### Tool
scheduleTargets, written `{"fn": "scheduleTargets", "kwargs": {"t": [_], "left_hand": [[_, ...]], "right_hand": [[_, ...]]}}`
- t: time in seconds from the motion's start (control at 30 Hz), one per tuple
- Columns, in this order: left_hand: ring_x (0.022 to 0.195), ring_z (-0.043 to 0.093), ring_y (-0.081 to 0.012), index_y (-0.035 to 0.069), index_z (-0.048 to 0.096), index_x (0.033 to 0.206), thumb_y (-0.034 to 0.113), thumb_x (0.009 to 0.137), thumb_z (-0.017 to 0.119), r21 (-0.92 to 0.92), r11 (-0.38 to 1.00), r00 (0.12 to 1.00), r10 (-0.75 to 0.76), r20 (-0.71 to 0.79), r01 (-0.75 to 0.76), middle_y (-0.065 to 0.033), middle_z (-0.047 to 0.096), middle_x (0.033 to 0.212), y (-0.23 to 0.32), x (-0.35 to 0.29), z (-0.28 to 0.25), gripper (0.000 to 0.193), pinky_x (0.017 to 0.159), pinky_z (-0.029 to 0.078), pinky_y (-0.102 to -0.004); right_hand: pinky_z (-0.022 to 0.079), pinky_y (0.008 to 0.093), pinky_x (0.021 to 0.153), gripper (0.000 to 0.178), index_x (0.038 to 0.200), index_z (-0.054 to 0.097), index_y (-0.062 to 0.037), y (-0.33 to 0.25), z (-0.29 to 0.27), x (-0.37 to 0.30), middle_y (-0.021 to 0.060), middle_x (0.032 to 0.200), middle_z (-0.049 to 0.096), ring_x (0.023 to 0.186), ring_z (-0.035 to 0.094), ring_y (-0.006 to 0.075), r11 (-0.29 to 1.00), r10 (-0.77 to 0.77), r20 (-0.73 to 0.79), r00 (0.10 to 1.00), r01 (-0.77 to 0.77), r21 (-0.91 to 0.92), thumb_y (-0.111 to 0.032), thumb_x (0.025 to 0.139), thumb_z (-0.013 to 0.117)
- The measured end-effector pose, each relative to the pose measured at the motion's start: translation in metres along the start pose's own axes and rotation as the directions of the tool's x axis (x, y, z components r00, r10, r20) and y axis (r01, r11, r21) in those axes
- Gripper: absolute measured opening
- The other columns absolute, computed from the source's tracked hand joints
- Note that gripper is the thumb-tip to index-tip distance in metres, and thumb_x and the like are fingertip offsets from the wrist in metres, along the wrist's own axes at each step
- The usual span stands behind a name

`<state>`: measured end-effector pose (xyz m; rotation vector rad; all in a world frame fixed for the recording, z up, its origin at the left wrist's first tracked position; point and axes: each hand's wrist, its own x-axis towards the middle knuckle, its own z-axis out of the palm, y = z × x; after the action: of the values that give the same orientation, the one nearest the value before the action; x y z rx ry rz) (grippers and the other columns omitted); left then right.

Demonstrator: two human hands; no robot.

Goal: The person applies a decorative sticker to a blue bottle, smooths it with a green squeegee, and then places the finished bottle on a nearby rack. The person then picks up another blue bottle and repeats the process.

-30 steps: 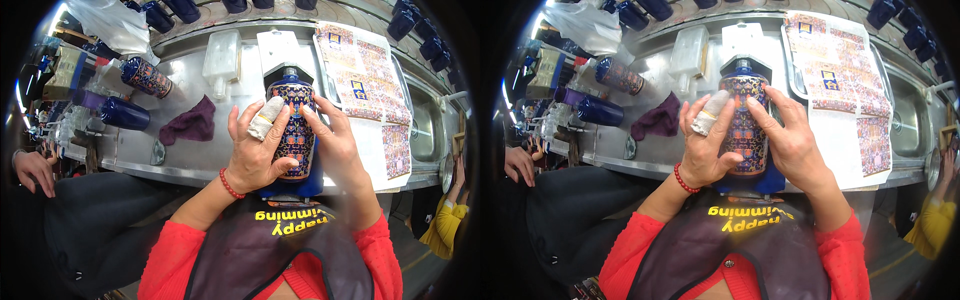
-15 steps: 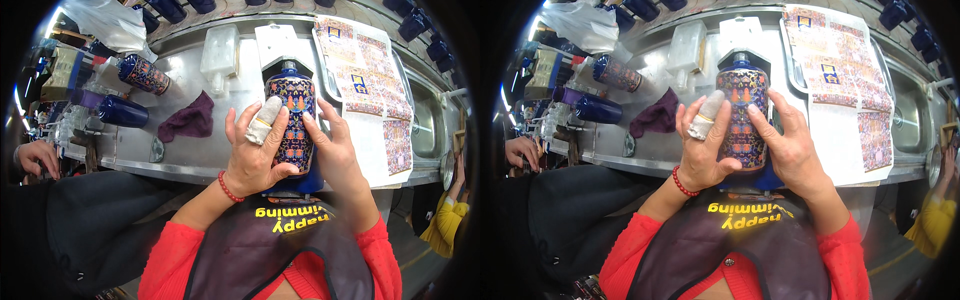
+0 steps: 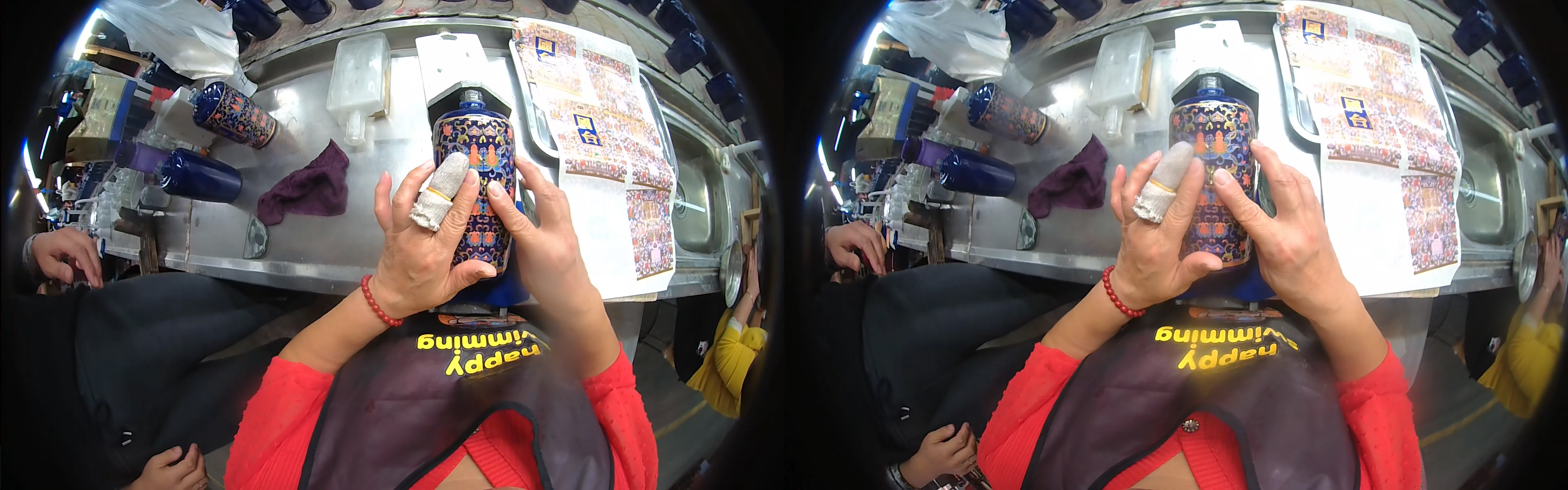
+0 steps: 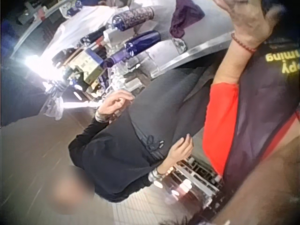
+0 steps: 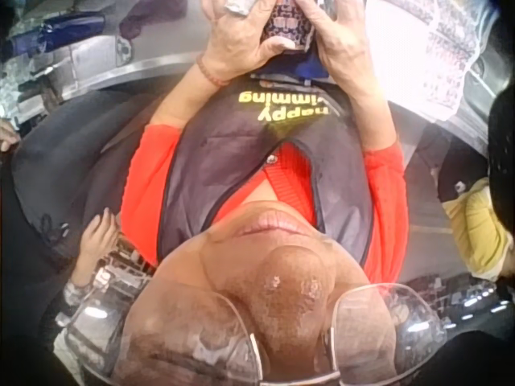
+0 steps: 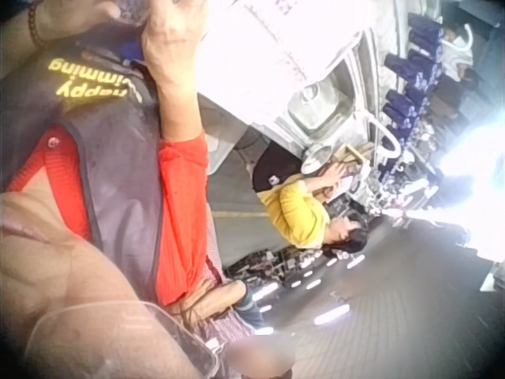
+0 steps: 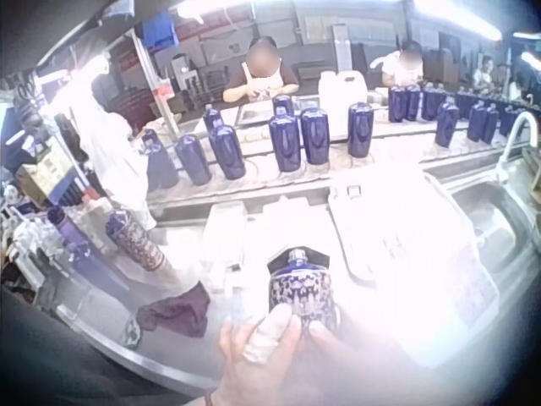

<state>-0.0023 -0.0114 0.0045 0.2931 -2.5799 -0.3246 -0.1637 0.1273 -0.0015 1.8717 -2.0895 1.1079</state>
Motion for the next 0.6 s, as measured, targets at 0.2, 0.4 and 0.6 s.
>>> {"fn": "scheduleTargets", "kwargs": {"t": [0.2,0.4,0.6], "left_hand": [[0.137,0.035,-0.0366,0.002,0.048,0.151,0.077,0.094,0.036,-0.062,0.998,0.999,-0.028,-0.014,0.027,-0.0174,0.050,0.149,0.000,-0.008,0.001,0.095,0.117,0.009,-0.0609],[0.138,0.036,-0.0397,0.001,0.046,0.151,0.078,0.094,0.036,0.065,0.998,1.000,0.013,0.021,-0.014,-0.0204,0.049,0.149,0.004,-0.018,0.002,0.097,0.118,0.008,-0.0586],[0.138,0.037,-0.0413,-0.001,0.045,0.151,0.079,0.093,0.037,0.083,0.996,0.999,0.033,0.025,-0.035,-0.0215,0.048,0.149,0.004,-0.018,0.004,0.099,0.119,0.007,-0.0585]], "right_hand": [[0.046,0.0485,0.104,0.063,0.142,0.060,-0.0126,-0.001,0.002,-0.009,0.0272,0.147,0.046,0.123,0.054,0.0434,0.998,0.053,0.020,0.998,-0.054,0.035,0.003,0.081,0.065],[0.046,0.0487,0.104,0.063,0.143,0.059,-0.0108,-0.008,0.001,-0.016,0.0273,0.147,0.046,0.122,0.054,0.0430,0.999,0.041,0.040,0.998,-0.041,-0.012,0.003,0.082,0.065],[0.045,0.0490,0.104,0.064,0.143,0.058,-0.0100,-0.011,-0.001,-0.014,0.0279,0.147,0.045,0.122,0.054,0.0432,0.999,0.032,0.039,0.999,-0.031,-0.029,0.005,0.081,0.064]]}}
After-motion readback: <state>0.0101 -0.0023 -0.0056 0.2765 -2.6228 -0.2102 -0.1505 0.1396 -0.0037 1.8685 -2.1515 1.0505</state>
